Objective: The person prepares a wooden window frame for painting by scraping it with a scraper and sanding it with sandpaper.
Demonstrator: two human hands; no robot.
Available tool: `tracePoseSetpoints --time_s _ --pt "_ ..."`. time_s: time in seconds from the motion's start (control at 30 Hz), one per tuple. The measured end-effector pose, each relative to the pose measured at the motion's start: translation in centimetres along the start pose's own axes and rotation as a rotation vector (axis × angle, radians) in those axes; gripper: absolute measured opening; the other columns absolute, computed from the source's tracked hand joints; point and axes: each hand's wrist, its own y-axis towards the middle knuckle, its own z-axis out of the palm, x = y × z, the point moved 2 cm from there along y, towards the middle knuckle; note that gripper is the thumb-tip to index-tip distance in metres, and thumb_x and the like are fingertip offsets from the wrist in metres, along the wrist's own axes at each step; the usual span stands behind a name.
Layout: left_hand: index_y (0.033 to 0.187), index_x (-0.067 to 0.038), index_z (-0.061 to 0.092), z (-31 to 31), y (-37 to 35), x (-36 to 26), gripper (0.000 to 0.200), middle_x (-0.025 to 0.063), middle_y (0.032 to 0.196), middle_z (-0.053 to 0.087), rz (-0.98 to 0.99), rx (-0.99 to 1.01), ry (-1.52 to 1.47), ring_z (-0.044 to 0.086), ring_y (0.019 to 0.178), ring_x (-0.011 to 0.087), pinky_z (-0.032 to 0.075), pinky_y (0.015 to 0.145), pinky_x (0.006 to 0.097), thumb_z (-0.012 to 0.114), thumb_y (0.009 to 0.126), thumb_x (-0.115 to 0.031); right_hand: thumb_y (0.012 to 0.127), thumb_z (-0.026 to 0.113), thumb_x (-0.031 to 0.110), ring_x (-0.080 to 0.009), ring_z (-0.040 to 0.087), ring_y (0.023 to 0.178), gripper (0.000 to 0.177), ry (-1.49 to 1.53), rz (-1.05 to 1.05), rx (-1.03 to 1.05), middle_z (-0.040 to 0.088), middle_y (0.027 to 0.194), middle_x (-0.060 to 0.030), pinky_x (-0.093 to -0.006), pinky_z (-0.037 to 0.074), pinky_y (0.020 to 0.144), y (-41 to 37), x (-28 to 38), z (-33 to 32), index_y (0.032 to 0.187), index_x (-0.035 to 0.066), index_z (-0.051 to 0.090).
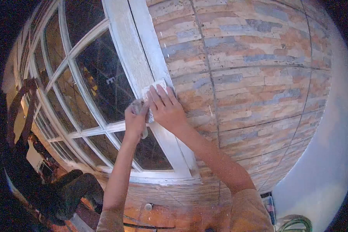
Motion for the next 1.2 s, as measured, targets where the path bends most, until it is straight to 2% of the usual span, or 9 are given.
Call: tracePoseSetpoints --time_s 0.1,0.47,0.53,0.6,0.67,0.73,0.77,0.93,1.2 --pt "0.083 0.001 0.057 -0.5 0.5 -0.6 0.012 -0.0006 0.065 0.053 -0.004 0.006 -0.004 0.043 0.055 0.0042 0.035 0.047 0.021 0.058 0.081 -0.011 0.073 0.053 0.012 -0.0236 0.049 0.107 0.032 0.006 0.052 0.009 0.051 0.116 -0.0075 -0.04 0.038 0.091 1.1 0.1 -0.1 0.102 0.003 0.056" --pt "0.088 0.001 0.057 -0.6 -0.3 0.0 0.015 0.0002 0.07 0.055 -0.061 0.002 -0.004 0.045 0.055 0.0061 0.037 0.047 0.0212 0.058 0.081 -0.012 0.074 0.051 0.015 -0.0223 0.047 0.108 0.03 0.003 0.049 0.046 0.051 0.115 -0.005 -0.0399 0.035 0.094 -0.5 0.7 0.1 0.101 0.006 0.058" --pt "0.089 0.002 0.057 -0.3 -0.5 1.0 0.016 0.0008 0.072 0.056 0.028 -0.012 0.112 0.045 0.057 0.0059 0.037 0.049 0.0205 0.058 0.08 -0.011 0.073 0.051 0.017 -0.0223 0.046 0.109 0.029 0.031 0.035 0.032 0.051 0.115 -0.0044 -0.0408 0.034 0.095 -1.0 0.5 0.0 0.1 0.006 0.058" --pt "0.087 0.002 0.058 -0.3 0.6 2.0 0.017 0.0004 0.071 0.055 0.106 -0.033 0.034 0.045 0.058 0.0053 0.037 0.05 0.0201 0.058 0.08 -0.014 0.074 0.05 0.015 -0.0207 0.045 0.11 0.032 -0.064 -0.005 0.111 0.051 0.116 -0.0036 -0.0396 0.034 0.096 -0.4 0.2 0.0 0.104 0.006 0.056" --pt "0.082 0.002 0.059 -0.4 2.0 1.2 0.016 0.0033 0.07 0.058 0.124 -0.079 0.159 0.047 0.059 0.0075 0.04 0.052 0.0237 0.058 0.079 -0.014 0.075 0.049 0.013 -0.0214 0.045 0.111 0.035 -0.031 0.033 0.055 0.049 0.119 -0.0038 -0.0392 0.033 0.096 0.9 -0.2 0.0 0.109 0.007 0.054" --pt "0.079 0.002 0.059 -0.4 1.8 0.6 0.017 0.0096 0.07 0.061 0.306 -0.129 0.214 0.051 0.06 0.0129 0.042 0.055 0.0299 0.058 0.077 -0.015 0.076 0.048 0.013 -0.0224 0.043 0.114 0.039 -0.084 0.068 0.176 0.046 0.123 -0.003 -0.0397 0.032 0.097 0.5 -0.1 0.1 0.115 0.011 0.051" --pt "0.078 0.003 0.059 -0.2 1.7 1.3 0.018 0.0162 0.07 0.06 0.247 -0.157 0.265 0.054 0.06 0.0181 0.043 0.059 0.034 0.059 0.075 -0.015 0.077 0.048 0.014 -0.0224 0.042 0.115 0.039 -0.04 0.102 0.265 0.044 0.125 -0.0019 -0.0394 0.032 0.098 -0.1 -0.3 0.2 0.116 0.012 0.05" --pt "0.075 0.004 0.058 0.1 1.1 1.3 0.02 0.0167 0.065 0.058 0.295 -0.258 0.218 0.052 0.057 0.0184 0.042 0.056 0.0332 0.063 0.072 -0.015 0.078 0.046 0.01 -0.02 0.037 0.119 0.043 -0.044 0.028 0.245 0.039 0.13 0.002 -0.0376 0.03 0.1 -1.5 -1.2 1.6 0.121 0.013 0.045" --pt "0.073 0.004 0.057 0.2 0.4 1.6 0.022 0.0169 0.06 0.054 0.222 -0.202 0.273 0.05 0.053 0.024 0.04 0.053 0.0348 0.064 0.072 -0.017 0.077 0.044 0.006 -0.0196 0.034 0.122 0.047 -0.028 0.022 0.246 0.038 0.131 0.0002 -0.0399 0.027 0.102 -1.6 -0.4 0.7 0.123 0.011 0.043"
